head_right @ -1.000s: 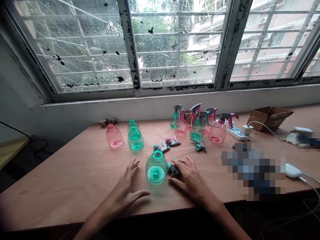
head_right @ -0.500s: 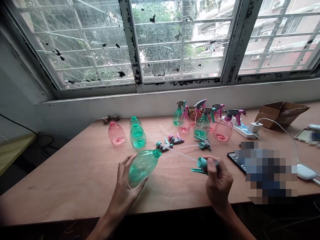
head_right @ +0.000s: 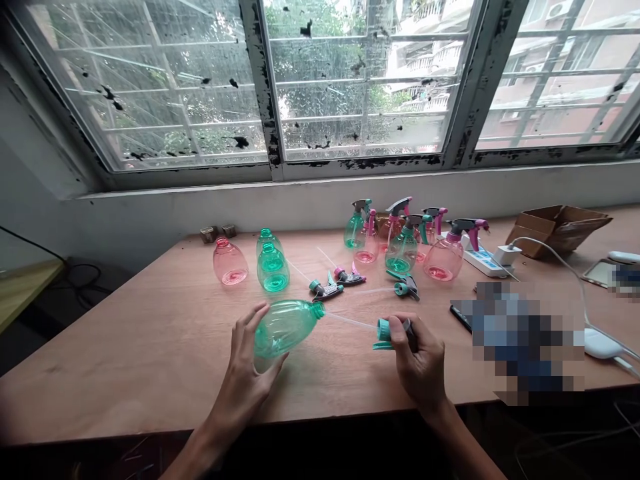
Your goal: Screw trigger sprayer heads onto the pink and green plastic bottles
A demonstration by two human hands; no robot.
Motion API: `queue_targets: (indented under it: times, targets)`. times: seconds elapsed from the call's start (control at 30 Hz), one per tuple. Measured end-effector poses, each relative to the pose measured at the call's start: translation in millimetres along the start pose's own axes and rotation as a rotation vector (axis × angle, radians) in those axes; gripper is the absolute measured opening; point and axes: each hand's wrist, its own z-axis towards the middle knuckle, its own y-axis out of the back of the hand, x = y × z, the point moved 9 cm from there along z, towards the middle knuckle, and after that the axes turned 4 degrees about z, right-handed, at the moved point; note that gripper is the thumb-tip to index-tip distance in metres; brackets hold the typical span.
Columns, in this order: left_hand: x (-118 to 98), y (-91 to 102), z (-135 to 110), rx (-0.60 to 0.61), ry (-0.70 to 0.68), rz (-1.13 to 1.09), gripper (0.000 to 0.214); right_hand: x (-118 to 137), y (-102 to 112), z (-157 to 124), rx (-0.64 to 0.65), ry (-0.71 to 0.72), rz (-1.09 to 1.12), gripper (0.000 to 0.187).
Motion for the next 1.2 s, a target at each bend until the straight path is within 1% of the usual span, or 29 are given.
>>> queue_targets:
  times: [0.07,0.1,0.17,0.23,0.33,0.43,0.5,0.57,0.67,0.73,0.83,0.93,1.0,1.1,1.13,1.2]
  targets:
    - [-10,-7.0,-2,0.084,-0.087,0.022,0.075,-1,-13,-2,0.146,-0.003,0.034,0.024]
    - [-15,-11.0,-4,0.132,-0.133,0.036,0.076,-1,-22,-4,0.232,-0.001,0.054,0.025]
    - [-22,-17.0,-7,0.199,-0.194,0.063,0.078,0,-36,-10,0.374,-0.004,0.104,0.038]
    - [-23,-19.6,-9,0.228,-0.198,0.071,0.079,-2,-45,-14,0.447,-0.072,0.164,0.044]
    - [-18,-22.1,-10,0.256,-0.158,0.041,0.079,-7,-53,-18,0.492,-0.235,0.235,0.036]
    - [-13,-25.8,-9,0.301,-0.117,-0.035,0.079,3,-57,-17,0.537,-0.247,0.309,0.030]
    - [-11,-28.0,-9,0.327,-0.095,-0.086,0.081,5,-59,-18,0.569,-0.272,0.331,0.029]
    - [-9,-28.6,-9,0.327,-0.075,-0.115,0.087,2,-60,-21,0.589,-0.336,0.317,0.031]
    - [-5,-29.0,-7,0.307,-0.040,-0.119,0.095,-3,-58,-23,0.562,-0.359,0.274,0.036]
    - [-4,-30.0,-7,0.299,-0.034,-0.110,0.093,-7,-59,-25,0.564,-0.391,0.260,0.039]
    - [-3,-31.6,-9,0.292,-0.053,-0.091,0.090,-12,-64,-31,0.617,-0.463,0.287,0.041]
    - [-2,-35.6,-15,0.339,-0.057,-0.116,0.092,-11,-64,-31,0.632,-0.451,0.319,0.040]
    - [3,-37.3,-19,0.388,-0.002,-0.179,0.093,-10,-63,-31,0.629,-0.435,0.319,0.038]
    - [13,-35.5,-21,0.439,0.172,-0.300,0.086,-9,-61,-33,0.641,-0.433,0.319,0.036]
    - [15,-33.8,-21,0.445,0.220,-0.333,0.085,-9,-62,-34,0.647,-0.433,0.326,0.035]
    - [15,-29.9,-19,0.437,0.258,-0.369,0.087,-8,-63,-35,0.664,-0.442,0.355,0.036]
